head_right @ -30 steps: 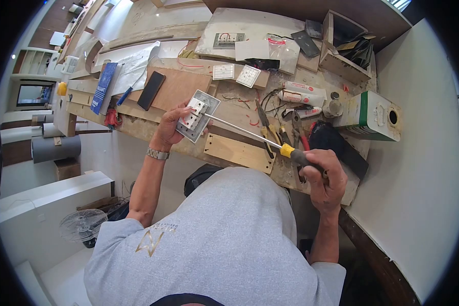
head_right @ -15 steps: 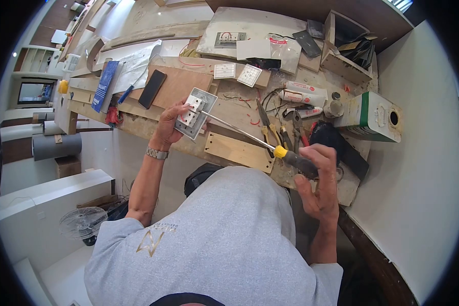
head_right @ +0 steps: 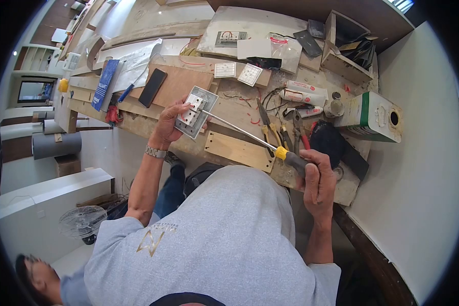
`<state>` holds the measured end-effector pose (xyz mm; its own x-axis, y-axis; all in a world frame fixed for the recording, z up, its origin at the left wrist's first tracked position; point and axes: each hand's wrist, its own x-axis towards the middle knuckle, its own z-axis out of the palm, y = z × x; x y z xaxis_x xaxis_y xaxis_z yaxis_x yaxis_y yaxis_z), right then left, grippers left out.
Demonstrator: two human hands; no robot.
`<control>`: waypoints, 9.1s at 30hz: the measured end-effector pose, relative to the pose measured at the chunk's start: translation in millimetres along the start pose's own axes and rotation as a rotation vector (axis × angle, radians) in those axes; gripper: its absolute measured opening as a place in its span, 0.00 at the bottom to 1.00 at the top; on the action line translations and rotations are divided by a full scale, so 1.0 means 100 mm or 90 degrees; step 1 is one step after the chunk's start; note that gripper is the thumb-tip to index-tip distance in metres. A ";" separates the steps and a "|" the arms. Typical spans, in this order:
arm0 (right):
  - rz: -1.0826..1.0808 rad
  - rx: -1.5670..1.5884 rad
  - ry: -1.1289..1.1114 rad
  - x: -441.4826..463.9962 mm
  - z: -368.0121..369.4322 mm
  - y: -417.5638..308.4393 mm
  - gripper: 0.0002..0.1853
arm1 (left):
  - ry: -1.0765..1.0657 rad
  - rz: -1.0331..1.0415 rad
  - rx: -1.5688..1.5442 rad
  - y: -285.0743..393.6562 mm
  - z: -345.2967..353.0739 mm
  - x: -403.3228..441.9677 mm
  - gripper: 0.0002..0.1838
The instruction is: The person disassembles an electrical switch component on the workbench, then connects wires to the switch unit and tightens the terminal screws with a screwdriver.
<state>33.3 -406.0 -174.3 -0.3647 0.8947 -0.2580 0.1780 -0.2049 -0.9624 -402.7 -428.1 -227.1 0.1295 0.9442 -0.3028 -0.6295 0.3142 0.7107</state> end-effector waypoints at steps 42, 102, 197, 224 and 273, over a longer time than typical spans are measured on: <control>-0.298 -0.211 0.009 0.08 0.08 -0.08 0.13 | -0.015 0.002 0.032 0.04 -0.06 0.09 0.29; -0.333 -0.378 -0.101 0.15 0.13 0.24 0.19 | -0.009 -0.136 0.190 0.30 -0.02 0.17 0.29; -0.416 -0.339 -0.074 0.13 0.14 -0.12 0.28 | 0.010 -0.082 -0.032 0.02 -0.22 0.30 0.32; -0.136 -0.087 -0.077 0.05 0.14 0.11 0.14 | -0.021 -0.057 -0.067 0.03 -0.22 0.31 0.33; -0.436 -0.324 -0.068 0.10 0.15 0.07 0.22 | -0.019 -0.075 0.084 0.15 -0.14 0.21 0.32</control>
<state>17.7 -404.6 -184.6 -0.6206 0.7088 0.3355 0.2655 0.5925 -0.7606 -419.9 -405.2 -231.7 0.2204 0.9019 -0.3715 -0.5021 0.4314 0.7495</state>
